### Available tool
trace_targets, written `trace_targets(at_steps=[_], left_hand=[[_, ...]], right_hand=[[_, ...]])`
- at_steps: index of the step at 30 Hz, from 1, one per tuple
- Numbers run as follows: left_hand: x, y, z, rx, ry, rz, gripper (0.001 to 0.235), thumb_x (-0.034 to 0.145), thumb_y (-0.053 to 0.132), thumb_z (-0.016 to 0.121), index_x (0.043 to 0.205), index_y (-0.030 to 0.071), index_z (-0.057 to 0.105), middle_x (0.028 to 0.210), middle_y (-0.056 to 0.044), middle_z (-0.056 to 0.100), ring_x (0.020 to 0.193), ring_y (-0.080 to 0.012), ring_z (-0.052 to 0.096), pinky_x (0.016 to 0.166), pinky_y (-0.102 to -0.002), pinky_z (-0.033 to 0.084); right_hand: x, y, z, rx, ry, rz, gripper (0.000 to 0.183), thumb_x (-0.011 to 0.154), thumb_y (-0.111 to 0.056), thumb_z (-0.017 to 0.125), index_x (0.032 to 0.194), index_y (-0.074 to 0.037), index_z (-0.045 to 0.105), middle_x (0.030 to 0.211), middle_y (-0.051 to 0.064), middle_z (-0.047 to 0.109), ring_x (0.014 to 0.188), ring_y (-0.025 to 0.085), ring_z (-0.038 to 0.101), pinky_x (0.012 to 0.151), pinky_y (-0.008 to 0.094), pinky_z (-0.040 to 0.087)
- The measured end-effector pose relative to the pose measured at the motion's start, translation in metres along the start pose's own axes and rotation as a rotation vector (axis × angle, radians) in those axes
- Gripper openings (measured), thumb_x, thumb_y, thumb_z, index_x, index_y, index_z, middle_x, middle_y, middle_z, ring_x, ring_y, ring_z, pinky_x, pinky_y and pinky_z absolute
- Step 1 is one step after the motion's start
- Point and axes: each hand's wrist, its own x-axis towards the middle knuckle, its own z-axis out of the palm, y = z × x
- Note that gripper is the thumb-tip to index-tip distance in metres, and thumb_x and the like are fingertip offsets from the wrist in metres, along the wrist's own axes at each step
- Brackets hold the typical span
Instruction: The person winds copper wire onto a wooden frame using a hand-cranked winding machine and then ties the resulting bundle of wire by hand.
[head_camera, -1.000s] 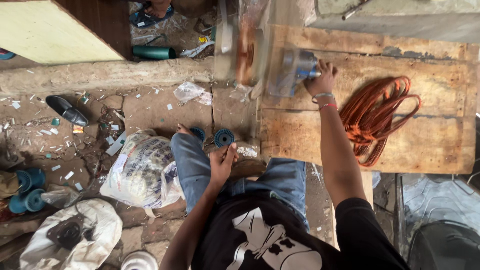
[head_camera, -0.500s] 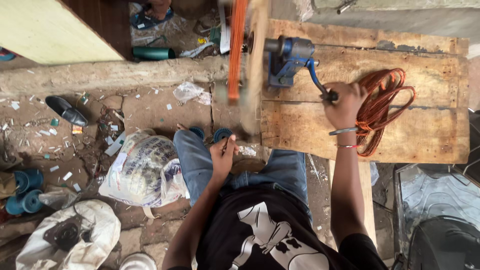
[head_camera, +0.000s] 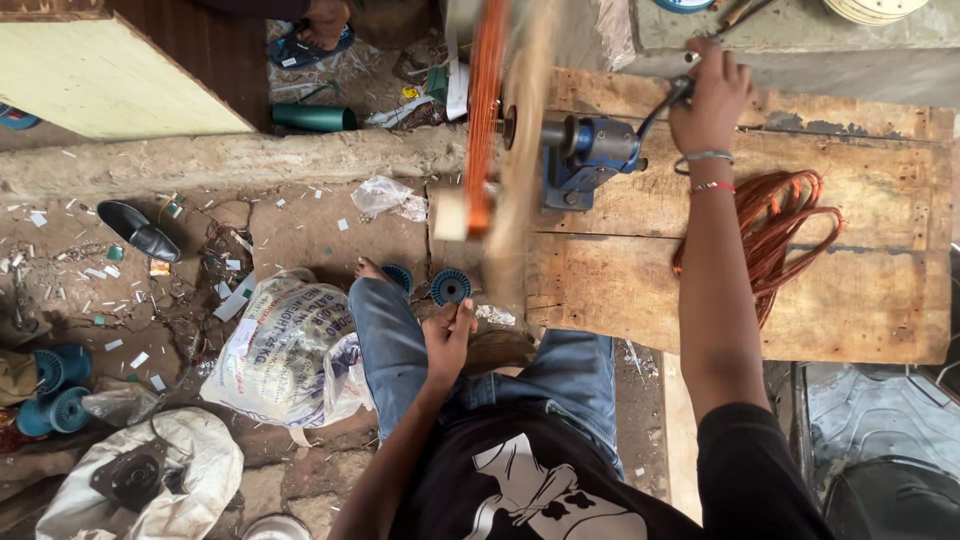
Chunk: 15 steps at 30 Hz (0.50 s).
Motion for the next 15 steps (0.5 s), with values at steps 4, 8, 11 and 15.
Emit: trace_targets(at_steps=[4, 8, 11, 15], left_hand=[[-0.002, 0.004, 0.000, 0.007, -0.022, -0.002, 0.040, 0.102, 0.020, 0.063, 0.068, 0.000, 0.059, 0.059, -0.003, 0.062, 0.053, -0.0051, 0.053, 0.049, -0.026, 0.040], [0.000, 0.009, 0.000, 0.036, -0.037, 0.024, 0.039, 0.103, 0.021, 0.062, 0.070, -0.001, 0.061, 0.059, -0.003, 0.061, 0.053, -0.0053, 0.052, 0.049, -0.026, 0.039], [-0.005, 0.007, -0.002, -0.038, -0.053, -0.020, 0.041, 0.104, 0.021, 0.062, 0.069, -0.001, 0.059, 0.058, -0.004, 0.059, 0.052, -0.0060, 0.047, 0.049, -0.027, 0.037], [-0.009, 0.008, -0.004, 0.037, -0.037, 0.054, 0.041, 0.102, 0.021, 0.062, 0.068, -0.002, 0.059, 0.059, -0.004, 0.062, 0.052, -0.0065, 0.052, 0.050, -0.026, 0.039]], right_hand=[[-0.013, 0.018, 0.068, -0.083, -0.265, 0.099, 0.060, 0.093, -0.019, 0.079, 0.144, -0.022, 0.049, 0.117, 0.009, 0.067, 0.114, 0.032, 0.055, 0.100, 0.051, 0.037], [-0.054, 0.017, 0.097, -0.083, -0.406, 0.123, 0.070, 0.086, -0.021, 0.081, 0.145, -0.022, 0.044, 0.144, 0.010, 0.059, 0.135, 0.037, 0.048, 0.110, 0.062, 0.029], [-0.105, 0.007, 0.089, -0.168, -0.535, 0.069, 0.052, 0.082, -0.040, 0.080, 0.126, -0.025, 0.056, 0.142, 0.015, 0.053, 0.133, 0.039, 0.044, 0.109, 0.057, 0.026], [-0.158, -0.019, 0.047, -0.093, -0.507, 0.077, 0.077, 0.093, -0.056, 0.077, 0.144, -0.003, 0.053, 0.118, 0.020, 0.065, 0.115, 0.038, 0.055, 0.100, 0.058, 0.030]])
